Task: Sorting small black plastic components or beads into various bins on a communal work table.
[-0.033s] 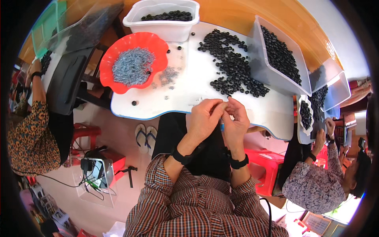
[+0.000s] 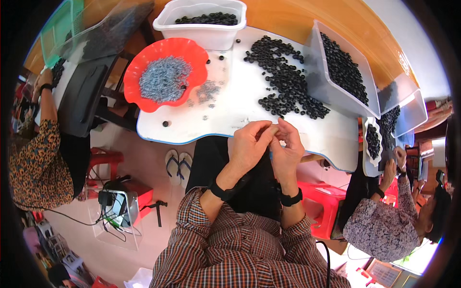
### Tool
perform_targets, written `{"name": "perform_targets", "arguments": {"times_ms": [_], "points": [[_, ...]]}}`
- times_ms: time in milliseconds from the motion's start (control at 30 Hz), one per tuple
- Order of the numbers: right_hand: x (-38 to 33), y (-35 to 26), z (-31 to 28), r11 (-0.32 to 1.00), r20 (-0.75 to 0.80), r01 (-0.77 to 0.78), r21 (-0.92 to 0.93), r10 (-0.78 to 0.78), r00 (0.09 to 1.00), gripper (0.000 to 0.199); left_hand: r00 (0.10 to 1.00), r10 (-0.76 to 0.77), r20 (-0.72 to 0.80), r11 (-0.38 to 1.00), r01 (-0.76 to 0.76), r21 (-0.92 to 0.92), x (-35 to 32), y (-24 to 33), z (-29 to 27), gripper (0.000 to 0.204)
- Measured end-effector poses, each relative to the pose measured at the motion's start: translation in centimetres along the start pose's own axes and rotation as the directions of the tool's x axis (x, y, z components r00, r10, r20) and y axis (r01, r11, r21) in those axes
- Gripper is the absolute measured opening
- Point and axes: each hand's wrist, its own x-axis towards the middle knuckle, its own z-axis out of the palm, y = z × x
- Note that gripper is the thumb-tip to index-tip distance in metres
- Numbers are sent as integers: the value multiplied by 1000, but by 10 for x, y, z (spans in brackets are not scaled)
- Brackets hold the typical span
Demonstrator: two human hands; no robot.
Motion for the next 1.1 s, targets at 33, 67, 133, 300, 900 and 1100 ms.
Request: {"name": "perform_targets", "arguments": {"times_ms": [33,67,133,300,900,1100], "points": [[-3,-5,4,994,34,67,-90,-64,997,40,998,-56,-3,998,56,25,-3,7,-7,23],[-4,-11,8,994,46,65,-86,-62,997,40,998,-59,-16,998,60,26,-5,7,-12,23],[-6,-19,16,974,124,135,-182,-114,986,39,987,-157,-34,961,145,-236,-9,6,-23,21],[0,-17,40,968,202,207,-141,-177,963,29,963,-259,-73,913,220,-344,-15,4,-62,21],[35,-5,134,682,365,498,-536,-345,865,16,934,-341,-105,805,232,-547,-48,-17,-109,20],[38,-2,128,704,328,454,-546,-319,889,11,939,-332,-87,816,240,-525,-50,-27,-111,24]]}}
